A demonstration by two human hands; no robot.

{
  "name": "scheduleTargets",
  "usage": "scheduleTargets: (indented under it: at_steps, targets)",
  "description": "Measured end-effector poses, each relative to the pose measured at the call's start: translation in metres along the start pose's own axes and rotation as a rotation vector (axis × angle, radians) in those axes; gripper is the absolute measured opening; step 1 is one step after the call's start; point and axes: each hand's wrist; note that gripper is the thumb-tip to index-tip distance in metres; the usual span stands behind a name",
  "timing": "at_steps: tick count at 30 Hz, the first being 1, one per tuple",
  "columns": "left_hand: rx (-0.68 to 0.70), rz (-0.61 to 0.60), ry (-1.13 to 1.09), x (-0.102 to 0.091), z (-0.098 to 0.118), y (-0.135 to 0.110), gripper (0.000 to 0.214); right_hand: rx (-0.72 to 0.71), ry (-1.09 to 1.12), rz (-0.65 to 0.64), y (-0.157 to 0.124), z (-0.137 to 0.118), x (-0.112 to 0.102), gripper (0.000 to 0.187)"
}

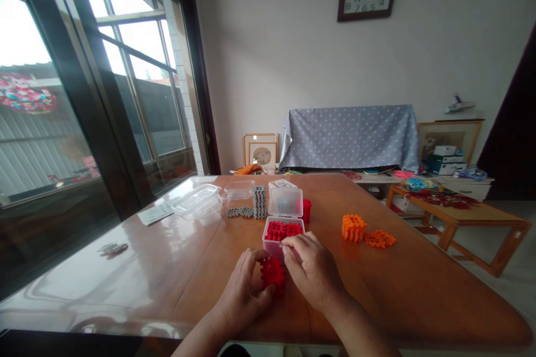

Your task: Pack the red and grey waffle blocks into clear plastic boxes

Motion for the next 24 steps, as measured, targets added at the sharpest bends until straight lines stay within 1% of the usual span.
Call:
scheduleTargets:
  at_steps: [3,5,9,11,13,15,17,19,20,22,24]
  targets:
    - [0.078,-0.013,-0.044,-0.002,0.004,-0.004,0.057,-0.014,-0.025,-0.118,-0.001,-0.012,0.004,0.030]
    - [0.124,-0.028,-0.050,-0.002,0.005,-0.007,0.057,-0.003,-0.001,-0.176,-0.002,-0.017,0.007,0.033]
    - [0.190,-0.036,-0.015,0.000,0.005,-0.011,0.059,0.063,0.189,-0.280,0.000,-0.019,0.006,0.023]
    - [0.194,0.005,0.014,0.001,0.003,-0.011,0.064,0.097,0.294,-0.319,0.002,-0.016,0.001,0.019]
    - [0.177,0.076,0.027,0.002,0.001,-0.012,0.070,0.121,0.370,-0.328,0.005,-0.009,-0.006,0.016]
    - [0.147,0.143,0.035,0.002,-0.001,-0.011,0.074,0.151,0.412,-0.277,0.010,0.002,-0.012,0.016]
    - [0.113,0.189,0.053,0.001,-0.003,-0.011,0.074,0.181,0.406,-0.151,0.017,0.017,-0.016,0.019]
    - [0.088,0.217,0.072,0.001,-0.004,-0.011,0.071,0.187,0.345,-0.016,0.024,0.033,-0.017,0.021]
    - [0.079,0.223,0.079,0.001,-0.004,-0.011,0.070,0.181,0.298,0.026,0.027,0.040,-0.017,0.022]
    - [0.069,0.230,0.087,0.001,-0.005,-0.011,0.068,0.151,0.208,0.082,0.032,0.050,-0.015,0.021]
    - [0.061,0.223,0.084,0.001,-0.006,-0.010,0.066,0.108,0.126,0.092,0.035,0.055,-0.012,0.021]
Point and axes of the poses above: each hand's wrist, its own y-axis towards the middle knuckle, its own x-axis out of the palm, z = x × y, and after that the axes turned 7 degrees about -z, right-handed
